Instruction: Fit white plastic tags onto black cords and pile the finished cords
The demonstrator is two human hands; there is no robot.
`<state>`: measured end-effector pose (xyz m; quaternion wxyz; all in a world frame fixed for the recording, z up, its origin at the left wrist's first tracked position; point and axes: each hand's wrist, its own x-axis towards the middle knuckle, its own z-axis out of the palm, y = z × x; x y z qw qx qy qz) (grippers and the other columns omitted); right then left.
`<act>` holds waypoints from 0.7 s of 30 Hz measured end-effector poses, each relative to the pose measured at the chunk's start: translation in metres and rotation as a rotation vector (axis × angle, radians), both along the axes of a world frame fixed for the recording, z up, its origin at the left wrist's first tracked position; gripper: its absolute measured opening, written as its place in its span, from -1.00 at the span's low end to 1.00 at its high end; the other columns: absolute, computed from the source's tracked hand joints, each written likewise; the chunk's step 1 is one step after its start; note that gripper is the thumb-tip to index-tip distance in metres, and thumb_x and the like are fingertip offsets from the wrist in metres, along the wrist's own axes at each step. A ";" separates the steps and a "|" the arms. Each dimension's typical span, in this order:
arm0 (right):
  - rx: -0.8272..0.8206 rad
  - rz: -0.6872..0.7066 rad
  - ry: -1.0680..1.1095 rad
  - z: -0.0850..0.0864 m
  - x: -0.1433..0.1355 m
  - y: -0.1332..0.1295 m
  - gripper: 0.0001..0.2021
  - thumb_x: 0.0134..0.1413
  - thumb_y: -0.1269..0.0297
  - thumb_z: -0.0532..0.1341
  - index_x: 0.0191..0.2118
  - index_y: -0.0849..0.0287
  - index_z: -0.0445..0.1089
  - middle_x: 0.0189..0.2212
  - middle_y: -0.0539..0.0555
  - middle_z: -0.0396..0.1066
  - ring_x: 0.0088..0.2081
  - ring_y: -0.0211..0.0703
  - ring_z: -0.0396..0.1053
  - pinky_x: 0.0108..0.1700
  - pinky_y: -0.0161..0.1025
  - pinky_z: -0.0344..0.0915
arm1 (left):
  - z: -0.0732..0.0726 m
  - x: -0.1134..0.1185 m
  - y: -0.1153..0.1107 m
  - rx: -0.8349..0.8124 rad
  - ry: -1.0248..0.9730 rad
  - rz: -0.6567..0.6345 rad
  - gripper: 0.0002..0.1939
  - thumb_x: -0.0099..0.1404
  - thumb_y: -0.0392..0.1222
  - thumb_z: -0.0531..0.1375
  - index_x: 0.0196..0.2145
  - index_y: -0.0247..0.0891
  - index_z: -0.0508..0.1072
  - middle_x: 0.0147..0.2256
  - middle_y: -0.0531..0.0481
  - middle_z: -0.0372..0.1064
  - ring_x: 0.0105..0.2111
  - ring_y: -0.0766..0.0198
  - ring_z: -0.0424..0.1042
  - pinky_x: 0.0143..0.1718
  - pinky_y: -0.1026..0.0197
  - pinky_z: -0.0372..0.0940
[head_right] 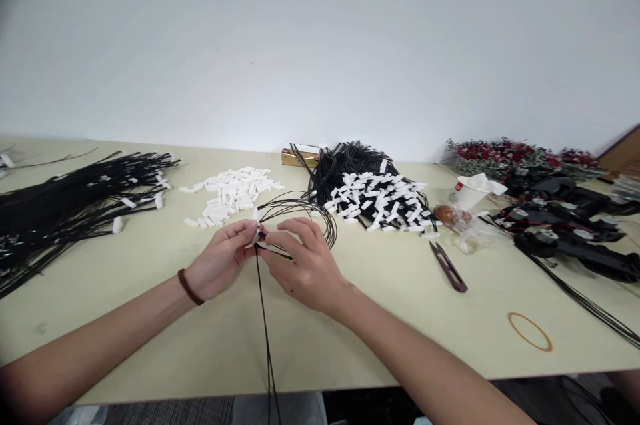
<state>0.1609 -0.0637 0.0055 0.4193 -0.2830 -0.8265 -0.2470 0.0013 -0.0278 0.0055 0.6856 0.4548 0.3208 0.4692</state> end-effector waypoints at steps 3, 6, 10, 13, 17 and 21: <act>0.020 0.027 -0.039 -0.006 -0.004 0.002 -0.85 -0.06 0.49 0.22 -0.34 0.12 0.33 -0.31 -0.04 0.42 -0.14 -0.21 0.22 -0.01 -0.12 0.18 | 0.000 0.000 0.000 -0.034 -0.032 -0.009 -0.80 -0.03 -0.14 0.29 -0.52 -0.34 0.42 -0.47 0.00 0.37 -0.46 0.38 0.29 -0.44 0.33 0.22; 0.037 0.022 -0.035 -0.011 -0.007 0.004 -0.87 -0.07 0.48 0.23 -0.37 0.12 0.32 -0.32 -0.08 0.44 -0.16 -0.24 0.24 -0.01 -0.12 0.18 | 0.000 0.001 -0.001 -0.046 -0.040 -0.011 -0.80 -0.02 -0.14 0.29 -0.52 -0.34 0.41 -0.48 0.00 0.37 -0.46 0.37 0.29 -0.44 0.33 0.22; 0.069 0.016 -0.025 -0.011 -0.008 0.004 -0.87 -0.08 0.47 0.25 -0.37 0.13 0.32 -0.33 -0.07 0.45 -0.18 -0.24 0.25 -0.03 -0.13 0.20 | 0.000 0.001 -0.002 -0.049 -0.042 -0.020 -0.81 -0.01 -0.14 0.28 -0.52 -0.34 0.42 -0.48 -0.01 0.37 -0.46 0.37 0.29 -0.44 0.34 0.21; 0.085 0.011 -0.022 -0.011 -0.008 0.002 -0.86 -0.08 0.45 0.25 -0.33 0.14 0.33 -0.34 -0.05 0.45 -0.19 -0.23 0.26 -0.07 -0.14 0.21 | 0.000 0.002 -0.003 -0.042 -0.047 -0.025 -0.81 0.01 -0.14 0.27 -0.51 -0.35 0.43 -0.47 -0.01 0.38 -0.46 0.38 0.29 -0.44 0.35 0.21; 0.101 0.001 -0.003 -0.012 -0.009 0.001 -0.83 -0.09 0.45 0.24 -0.29 0.16 0.33 -0.34 -0.02 0.44 -0.21 -0.21 0.26 -0.10 -0.14 0.22 | 0.001 0.003 -0.004 -0.049 -0.065 -0.023 -0.81 -0.01 -0.15 0.28 -0.51 -0.34 0.42 -0.45 -0.01 0.38 -0.46 0.39 0.30 -0.44 0.35 0.21; 0.072 -0.001 -0.001 -0.012 -0.009 0.001 -0.84 -0.06 0.47 0.20 -0.29 0.15 0.33 -0.32 -0.01 0.43 -0.20 -0.21 0.25 -0.12 -0.15 0.21 | 0.001 0.003 -0.003 -0.057 -0.072 -0.018 -0.80 -0.02 -0.15 0.29 -0.51 -0.34 0.41 -0.46 -0.01 0.38 -0.47 0.39 0.29 -0.44 0.35 0.20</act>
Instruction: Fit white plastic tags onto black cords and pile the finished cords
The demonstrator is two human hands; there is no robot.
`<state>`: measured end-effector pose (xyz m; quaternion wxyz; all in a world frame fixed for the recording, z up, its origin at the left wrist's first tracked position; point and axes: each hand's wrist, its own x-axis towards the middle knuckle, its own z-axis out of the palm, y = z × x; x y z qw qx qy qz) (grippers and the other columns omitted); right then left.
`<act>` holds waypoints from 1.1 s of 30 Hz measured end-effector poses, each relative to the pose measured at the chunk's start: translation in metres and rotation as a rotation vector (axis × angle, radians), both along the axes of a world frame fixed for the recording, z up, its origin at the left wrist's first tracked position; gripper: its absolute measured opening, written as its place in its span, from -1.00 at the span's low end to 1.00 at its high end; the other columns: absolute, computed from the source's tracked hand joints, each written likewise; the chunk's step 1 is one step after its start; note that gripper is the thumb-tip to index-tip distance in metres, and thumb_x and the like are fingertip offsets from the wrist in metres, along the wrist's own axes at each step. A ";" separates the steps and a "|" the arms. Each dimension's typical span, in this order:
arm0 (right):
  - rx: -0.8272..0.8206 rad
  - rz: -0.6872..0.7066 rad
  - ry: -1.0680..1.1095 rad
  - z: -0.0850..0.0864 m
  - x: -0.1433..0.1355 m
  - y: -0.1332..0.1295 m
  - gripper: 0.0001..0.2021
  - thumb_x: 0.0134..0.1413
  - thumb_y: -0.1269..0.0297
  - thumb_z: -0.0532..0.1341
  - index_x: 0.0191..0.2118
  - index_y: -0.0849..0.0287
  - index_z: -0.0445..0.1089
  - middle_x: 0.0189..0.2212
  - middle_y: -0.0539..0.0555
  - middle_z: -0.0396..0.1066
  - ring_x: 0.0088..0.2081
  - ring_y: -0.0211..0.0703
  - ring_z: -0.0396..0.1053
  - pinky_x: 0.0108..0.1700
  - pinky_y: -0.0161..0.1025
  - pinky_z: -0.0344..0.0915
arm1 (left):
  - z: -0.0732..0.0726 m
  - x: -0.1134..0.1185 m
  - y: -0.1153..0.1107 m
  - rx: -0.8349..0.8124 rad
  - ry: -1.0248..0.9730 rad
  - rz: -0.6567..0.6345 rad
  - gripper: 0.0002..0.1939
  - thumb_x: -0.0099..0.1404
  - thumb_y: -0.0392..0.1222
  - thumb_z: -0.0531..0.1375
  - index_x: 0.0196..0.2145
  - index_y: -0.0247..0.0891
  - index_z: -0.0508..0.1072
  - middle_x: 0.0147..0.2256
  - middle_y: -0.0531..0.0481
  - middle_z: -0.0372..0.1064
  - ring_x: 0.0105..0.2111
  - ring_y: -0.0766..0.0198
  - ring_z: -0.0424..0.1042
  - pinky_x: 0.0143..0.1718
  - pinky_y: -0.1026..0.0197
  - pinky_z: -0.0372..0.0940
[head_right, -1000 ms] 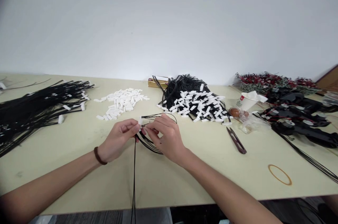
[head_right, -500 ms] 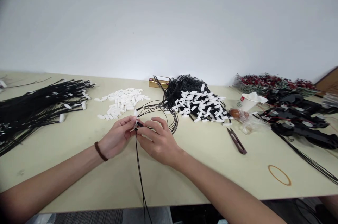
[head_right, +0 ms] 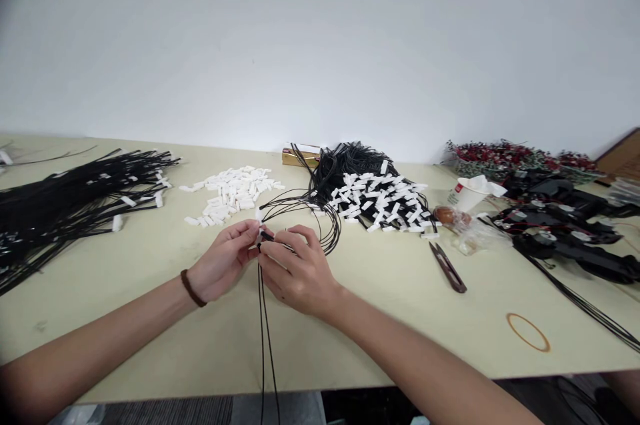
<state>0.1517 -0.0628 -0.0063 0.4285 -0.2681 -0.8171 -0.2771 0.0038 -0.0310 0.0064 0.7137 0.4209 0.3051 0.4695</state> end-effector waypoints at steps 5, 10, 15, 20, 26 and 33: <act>-0.053 0.020 0.004 0.002 0.001 0.001 -0.82 -0.07 0.50 0.20 -0.28 0.15 0.35 -0.31 0.01 0.44 -0.23 -0.19 0.26 -0.15 -0.14 0.22 | 0.000 -0.001 0.001 -0.006 -0.005 0.013 -0.80 -0.02 -0.16 0.29 -0.51 -0.34 0.40 -0.45 0.00 0.36 -0.46 0.40 0.28 -0.45 0.36 0.20; -0.434 0.205 0.234 0.015 0.005 -0.002 -0.83 0.04 0.48 0.12 -0.25 0.14 0.37 -0.32 0.05 0.43 -0.24 -0.23 0.30 -0.20 -0.20 0.29 | 0.000 -0.002 0.002 0.004 0.010 0.026 -0.79 -0.03 -0.16 0.29 -0.52 -0.33 0.37 -0.48 0.02 0.33 -0.47 0.39 0.27 -0.45 0.35 0.21; -0.786 0.347 0.833 0.038 0.029 0.003 -0.83 0.17 0.28 0.02 -0.33 0.14 0.33 -0.40 0.03 0.37 -0.30 -0.26 0.36 -0.25 -0.22 0.35 | 0.000 -0.002 0.004 -0.012 0.063 0.079 -0.81 0.00 -0.16 0.27 -0.50 -0.33 0.37 -0.46 0.01 0.33 -0.46 0.39 0.27 -0.48 0.34 0.19; -0.413 0.264 1.143 0.053 0.056 0.010 -0.86 0.15 0.27 0.05 -0.26 0.08 0.35 -0.61 -0.10 0.05 -0.63 -0.42 0.07 -0.63 -0.41 0.07 | -0.001 -0.001 0.003 -0.008 0.104 0.093 -0.82 0.01 -0.16 0.26 -0.51 -0.33 0.37 -0.44 -0.01 0.33 -0.46 0.40 0.26 -0.50 0.35 0.18; -0.035 -0.026 0.334 0.050 0.049 0.002 -0.78 -0.01 0.50 0.18 -0.24 0.07 0.43 -0.64 -0.06 0.17 -0.57 -0.35 0.07 -0.55 -0.33 0.00 | -0.005 -0.003 0.005 0.023 0.128 0.047 -0.81 0.03 -0.14 0.25 -0.50 -0.33 0.38 -0.45 -0.01 0.33 -0.45 0.40 0.26 -0.52 0.38 0.15; -0.157 -0.061 -0.058 0.040 0.042 0.003 -0.88 0.04 0.40 0.15 -0.40 0.14 0.44 -0.67 -0.04 0.12 -0.57 -0.31 -0.05 -0.52 -0.30 -0.04 | -0.007 -0.003 0.005 0.075 0.124 -0.045 -0.81 0.06 -0.13 0.23 -0.50 -0.33 0.38 -0.48 0.00 0.30 -0.46 0.40 0.24 -0.52 0.37 0.14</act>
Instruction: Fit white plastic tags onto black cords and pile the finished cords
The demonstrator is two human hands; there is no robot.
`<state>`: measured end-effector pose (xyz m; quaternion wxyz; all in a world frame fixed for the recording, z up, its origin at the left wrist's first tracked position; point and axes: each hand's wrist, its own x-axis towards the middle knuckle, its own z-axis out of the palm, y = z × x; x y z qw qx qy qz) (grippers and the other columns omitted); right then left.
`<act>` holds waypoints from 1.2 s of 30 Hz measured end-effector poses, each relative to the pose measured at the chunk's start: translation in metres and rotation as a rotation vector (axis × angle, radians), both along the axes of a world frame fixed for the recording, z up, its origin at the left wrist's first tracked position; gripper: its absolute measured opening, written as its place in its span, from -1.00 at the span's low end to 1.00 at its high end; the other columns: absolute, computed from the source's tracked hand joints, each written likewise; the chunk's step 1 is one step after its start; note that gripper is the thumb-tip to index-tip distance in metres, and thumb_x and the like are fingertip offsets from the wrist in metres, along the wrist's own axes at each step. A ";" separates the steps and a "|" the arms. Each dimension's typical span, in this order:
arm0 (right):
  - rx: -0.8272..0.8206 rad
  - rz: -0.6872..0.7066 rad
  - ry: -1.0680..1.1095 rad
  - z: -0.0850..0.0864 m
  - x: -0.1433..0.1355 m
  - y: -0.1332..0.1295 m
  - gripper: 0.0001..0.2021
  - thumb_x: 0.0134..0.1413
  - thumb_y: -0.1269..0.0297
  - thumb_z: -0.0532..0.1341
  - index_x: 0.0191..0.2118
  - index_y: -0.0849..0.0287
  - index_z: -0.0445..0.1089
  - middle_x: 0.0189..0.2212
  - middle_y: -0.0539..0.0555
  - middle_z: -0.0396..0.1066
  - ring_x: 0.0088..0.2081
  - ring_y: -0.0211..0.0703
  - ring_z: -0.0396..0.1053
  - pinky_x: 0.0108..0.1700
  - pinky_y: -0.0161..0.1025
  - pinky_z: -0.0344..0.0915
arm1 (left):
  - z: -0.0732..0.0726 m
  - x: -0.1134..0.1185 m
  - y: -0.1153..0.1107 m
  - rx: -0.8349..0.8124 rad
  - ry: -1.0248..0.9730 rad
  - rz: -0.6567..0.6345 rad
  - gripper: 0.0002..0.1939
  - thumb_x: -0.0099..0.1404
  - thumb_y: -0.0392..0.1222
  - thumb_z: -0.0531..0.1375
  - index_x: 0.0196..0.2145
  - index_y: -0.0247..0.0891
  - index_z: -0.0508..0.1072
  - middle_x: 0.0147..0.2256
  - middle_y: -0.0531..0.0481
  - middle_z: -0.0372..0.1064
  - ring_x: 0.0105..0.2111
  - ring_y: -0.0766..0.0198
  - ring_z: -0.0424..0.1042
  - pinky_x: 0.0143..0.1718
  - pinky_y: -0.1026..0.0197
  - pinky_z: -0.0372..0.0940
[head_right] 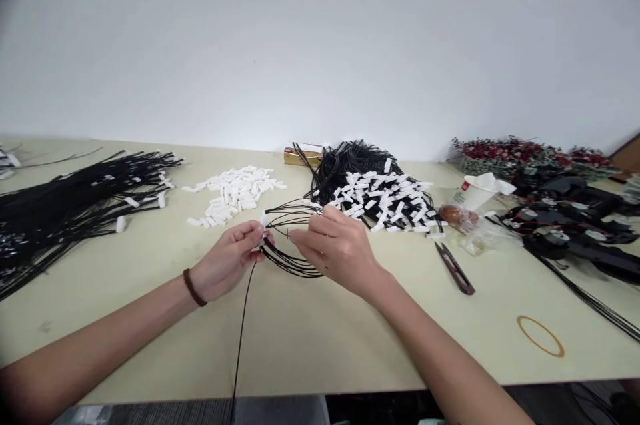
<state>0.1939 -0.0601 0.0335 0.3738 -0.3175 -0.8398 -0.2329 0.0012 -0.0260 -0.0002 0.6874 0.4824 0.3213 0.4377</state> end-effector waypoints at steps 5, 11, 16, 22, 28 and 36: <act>-0.058 0.027 0.023 0.002 0.002 -0.002 -0.86 0.06 0.38 0.13 -0.39 0.16 0.45 -0.66 -0.02 0.14 -0.56 -0.31 -0.05 -0.51 -0.30 -0.03 | 0.000 -0.001 0.000 0.008 -0.007 0.005 -0.81 0.05 -0.13 0.24 -0.51 -0.32 0.38 -0.48 0.00 0.31 -0.46 0.39 0.24 -0.51 0.36 0.13; -0.099 0.035 0.045 0.003 0.000 -0.003 -0.83 0.08 0.39 0.11 -0.39 0.16 0.45 -0.65 -0.02 0.16 -0.56 -0.31 -0.04 -0.51 -0.30 -0.04 | 0.002 0.000 0.000 0.008 -0.014 0.000 -0.78 0.02 -0.10 0.26 -0.51 -0.32 0.38 -0.49 0.00 0.31 -0.47 0.39 0.24 -0.51 0.35 0.12; -0.178 0.053 0.107 0.006 -0.003 -0.004 -0.85 0.07 0.37 0.12 -0.40 0.20 0.43 -0.66 -0.02 0.15 -0.55 -0.30 -0.01 -0.50 -0.30 -0.01 | 0.003 0.000 -0.001 0.019 -0.008 -0.014 -0.77 0.03 -0.09 0.25 -0.51 -0.32 0.37 -0.48 0.00 0.32 -0.47 0.39 0.24 -0.50 0.35 0.14; -0.386 0.037 0.260 0.005 -0.003 -0.003 -0.85 0.08 0.34 0.11 -0.44 0.19 0.37 -0.65 -0.04 0.14 -0.52 -0.30 0.06 -0.45 -0.30 0.04 | 0.003 -0.001 -0.002 0.022 0.001 -0.016 -0.77 0.03 -0.08 0.25 -0.51 -0.32 0.37 -0.49 0.00 0.31 -0.47 0.39 0.25 -0.49 0.35 0.15; -0.449 0.050 0.267 0.004 -0.002 -0.002 -0.84 0.09 0.32 0.11 -0.46 0.19 0.36 -0.65 -0.06 0.10 -0.52 -0.31 0.05 -0.43 -0.29 0.04 | 0.003 -0.001 -0.002 0.033 0.010 -0.013 -0.77 0.03 -0.08 0.25 -0.52 -0.32 0.37 -0.49 0.01 0.31 -0.47 0.39 0.25 -0.49 0.34 0.15; -0.400 0.082 0.306 -0.001 -0.009 -0.003 -0.89 0.07 0.39 0.12 -0.38 0.18 0.40 -0.58 -0.02 0.27 -0.49 -0.30 0.17 -0.40 -0.28 0.12 | 0.002 -0.001 -0.001 0.068 0.050 -0.043 -0.77 0.07 -0.07 0.22 -0.49 -0.32 0.36 -0.48 -0.01 0.32 -0.47 0.38 0.26 -0.49 0.34 0.16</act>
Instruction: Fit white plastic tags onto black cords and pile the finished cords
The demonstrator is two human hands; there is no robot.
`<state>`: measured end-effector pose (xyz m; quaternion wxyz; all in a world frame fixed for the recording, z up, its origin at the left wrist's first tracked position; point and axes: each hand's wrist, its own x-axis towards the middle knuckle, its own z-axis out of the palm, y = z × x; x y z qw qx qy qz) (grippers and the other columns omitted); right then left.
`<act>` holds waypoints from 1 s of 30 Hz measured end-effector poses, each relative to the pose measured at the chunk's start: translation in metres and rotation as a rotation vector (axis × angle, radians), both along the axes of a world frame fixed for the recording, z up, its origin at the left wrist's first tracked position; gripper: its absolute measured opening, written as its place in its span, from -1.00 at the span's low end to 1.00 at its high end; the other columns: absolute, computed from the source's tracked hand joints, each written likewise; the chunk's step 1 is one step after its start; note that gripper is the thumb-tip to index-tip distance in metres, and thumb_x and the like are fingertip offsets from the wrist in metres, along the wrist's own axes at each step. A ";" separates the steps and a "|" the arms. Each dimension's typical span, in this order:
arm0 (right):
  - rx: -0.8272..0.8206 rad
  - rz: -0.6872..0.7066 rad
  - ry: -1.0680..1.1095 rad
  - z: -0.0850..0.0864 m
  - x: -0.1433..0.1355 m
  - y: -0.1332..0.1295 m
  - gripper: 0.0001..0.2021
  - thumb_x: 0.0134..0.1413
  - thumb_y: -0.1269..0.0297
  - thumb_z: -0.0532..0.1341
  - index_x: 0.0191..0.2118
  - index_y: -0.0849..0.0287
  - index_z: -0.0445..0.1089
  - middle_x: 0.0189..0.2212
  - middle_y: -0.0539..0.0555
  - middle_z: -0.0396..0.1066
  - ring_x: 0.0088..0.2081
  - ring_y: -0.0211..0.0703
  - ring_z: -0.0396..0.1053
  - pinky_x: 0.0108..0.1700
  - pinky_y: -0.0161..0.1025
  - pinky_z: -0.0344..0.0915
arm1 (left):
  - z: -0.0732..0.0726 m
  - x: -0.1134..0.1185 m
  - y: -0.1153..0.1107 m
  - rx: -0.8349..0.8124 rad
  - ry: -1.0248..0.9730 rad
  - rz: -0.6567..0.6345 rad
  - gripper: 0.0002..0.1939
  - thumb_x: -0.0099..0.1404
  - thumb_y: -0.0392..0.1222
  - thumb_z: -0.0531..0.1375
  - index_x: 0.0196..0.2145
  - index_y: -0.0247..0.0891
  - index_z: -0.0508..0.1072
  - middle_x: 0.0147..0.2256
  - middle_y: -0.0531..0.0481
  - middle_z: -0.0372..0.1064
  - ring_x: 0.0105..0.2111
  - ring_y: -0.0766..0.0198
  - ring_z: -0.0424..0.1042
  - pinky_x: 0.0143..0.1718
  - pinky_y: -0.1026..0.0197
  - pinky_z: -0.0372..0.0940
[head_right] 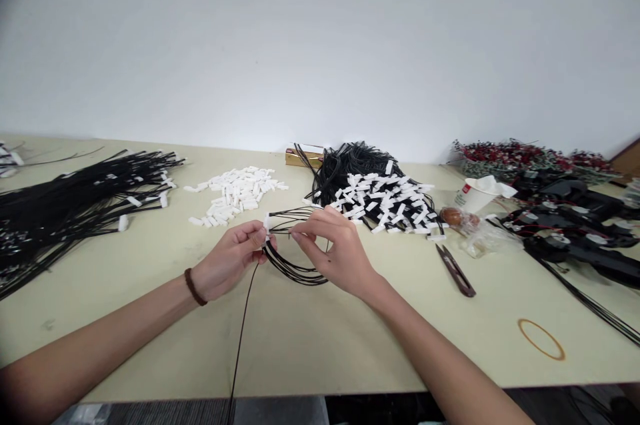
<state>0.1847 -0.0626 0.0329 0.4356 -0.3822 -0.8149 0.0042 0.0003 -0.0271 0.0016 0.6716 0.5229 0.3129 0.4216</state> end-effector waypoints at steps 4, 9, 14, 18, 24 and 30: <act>0.140 -0.003 0.012 -0.008 -0.009 0.000 -0.92 0.03 0.42 0.16 -0.38 0.18 0.41 -0.52 0.03 0.35 -0.46 -0.28 0.22 -0.41 -0.29 0.15 | 0.000 0.001 -0.002 -0.011 0.023 -0.030 -0.76 0.06 -0.06 0.22 -0.50 -0.32 0.36 -0.49 -0.01 0.33 -0.49 0.38 0.25 -0.50 0.34 0.15; 0.262 -0.035 -0.056 -0.017 -0.014 0.002 -0.92 0.01 0.46 0.17 -0.42 0.19 0.39 -0.57 0.01 0.34 -0.50 -0.30 0.16 -0.45 -0.31 0.13 | 0.000 0.002 -0.004 -0.015 0.042 -0.064 -0.74 0.07 -0.04 0.20 -0.49 -0.32 0.35 -0.49 0.01 0.32 -0.50 0.40 0.24 -0.50 0.34 0.14; 0.265 -0.021 -0.081 -0.021 -0.013 0.002 -0.91 0.01 0.49 0.15 -0.42 0.20 0.36 -0.57 0.02 0.32 -0.50 -0.30 0.15 -0.46 -0.33 0.13 | 0.000 0.002 -0.004 -0.015 0.066 -0.085 -0.72 0.08 -0.02 0.19 -0.47 -0.33 0.34 -0.48 0.01 0.32 -0.50 0.41 0.23 -0.51 0.35 0.13; 0.274 -0.015 -0.092 -0.022 -0.013 0.002 -0.90 0.00 0.51 0.15 -0.43 0.20 0.35 -0.58 0.02 0.30 -0.50 -0.30 0.13 -0.46 -0.33 0.12 | -0.002 0.001 -0.005 -0.013 0.061 -0.095 -0.73 0.09 -0.02 0.18 -0.47 -0.33 0.35 -0.47 0.01 0.32 -0.50 0.42 0.24 -0.50 0.36 0.14; 0.297 -0.072 -0.092 -0.023 -0.014 0.003 -0.90 -0.01 0.50 0.16 -0.39 0.18 0.36 -0.54 0.02 0.33 -0.46 -0.28 0.14 -0.41 -0.31 0.17 | -0.001 0.003 -0.004 -0.007 0.032 -0.080 -0.73 0.08 -0.03 0.20 -0.47 -0.33 0.36 -0.47 0.00 0.32 -0.46 0.38 0.26 -0.49 0.34 0.18; 0.328 -0.010 -0.207 -0.024 -0.019 -0.001 -0.73 0.00 0.50 0.15 -0.16 0.10 0.36 -0.17 0.08 0.38 -0.03 -0.08 0.16 -0.04 -0.08 0.20 | -0.001 0.002 0.001 -0.071 -0.065 0.043 -0.75 0.00 -0.09 0.27 -0.48 -0.34 0.38 -0.50 0.04 0.30 -0.49 0.40 0.26 -0.48 0.35 0.20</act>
